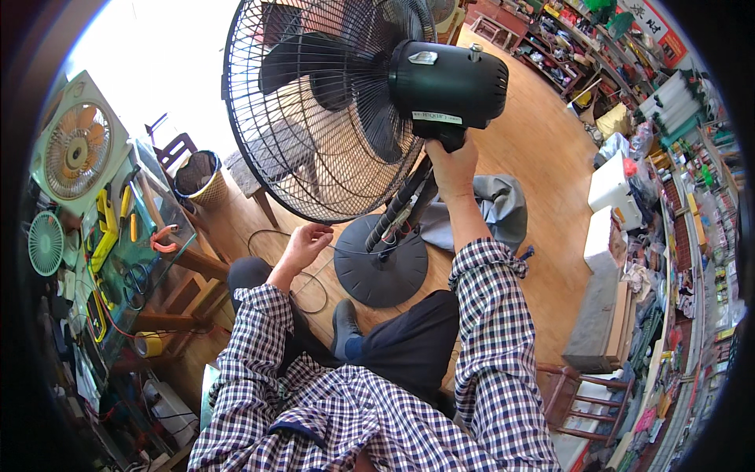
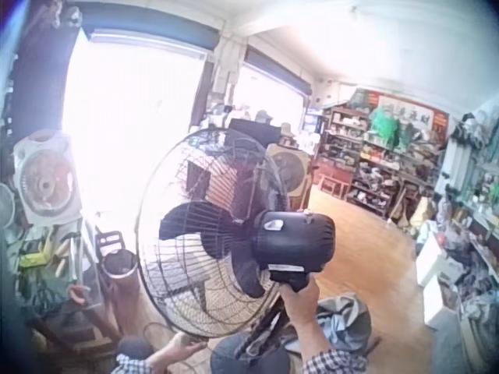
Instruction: The person repairs a standing fan by stripping and connecting wires, using a multimeter to test continuity, and then testing the fan operation.
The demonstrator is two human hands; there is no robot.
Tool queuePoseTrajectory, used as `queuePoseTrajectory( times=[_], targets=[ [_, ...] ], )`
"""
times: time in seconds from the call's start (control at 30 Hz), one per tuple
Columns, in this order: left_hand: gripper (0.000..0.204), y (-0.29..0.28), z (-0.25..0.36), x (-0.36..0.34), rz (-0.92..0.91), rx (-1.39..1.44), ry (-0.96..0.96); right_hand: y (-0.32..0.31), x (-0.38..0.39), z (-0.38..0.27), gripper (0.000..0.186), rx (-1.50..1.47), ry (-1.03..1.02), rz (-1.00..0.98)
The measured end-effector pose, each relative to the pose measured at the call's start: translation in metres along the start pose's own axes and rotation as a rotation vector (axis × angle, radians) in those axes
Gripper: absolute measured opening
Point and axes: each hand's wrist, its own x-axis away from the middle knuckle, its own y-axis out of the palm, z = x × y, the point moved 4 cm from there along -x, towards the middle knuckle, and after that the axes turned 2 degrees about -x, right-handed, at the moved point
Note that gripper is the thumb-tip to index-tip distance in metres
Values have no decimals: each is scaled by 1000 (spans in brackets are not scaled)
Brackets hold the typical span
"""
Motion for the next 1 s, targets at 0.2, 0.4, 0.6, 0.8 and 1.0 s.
queuePoseTrajectory(
  times=[0.2, 0.4, 0.6, 0.8, 1.0],
  targets=[
    [23, -6, -42, 23, 151, 78, -185, -4, 0, 18, 27, -100, 114, -95],
    [30, -7, -33, 27, 226, 169, -171, -4, 3, 10, 29, -191, 188, -193],
    [42, -1, -17, 31, 165, 79, -227, -16, 3, 13, 21, -322, 217, -311],
    [41, -7, -42, 29, 241, 142, -150, -14, 6, 0, 23, -385, 200, -295],
    [44, 4, -23, 25, 199, 177, -137, -29, 4, 6, 29, -321, 200, -233]
  ],
)
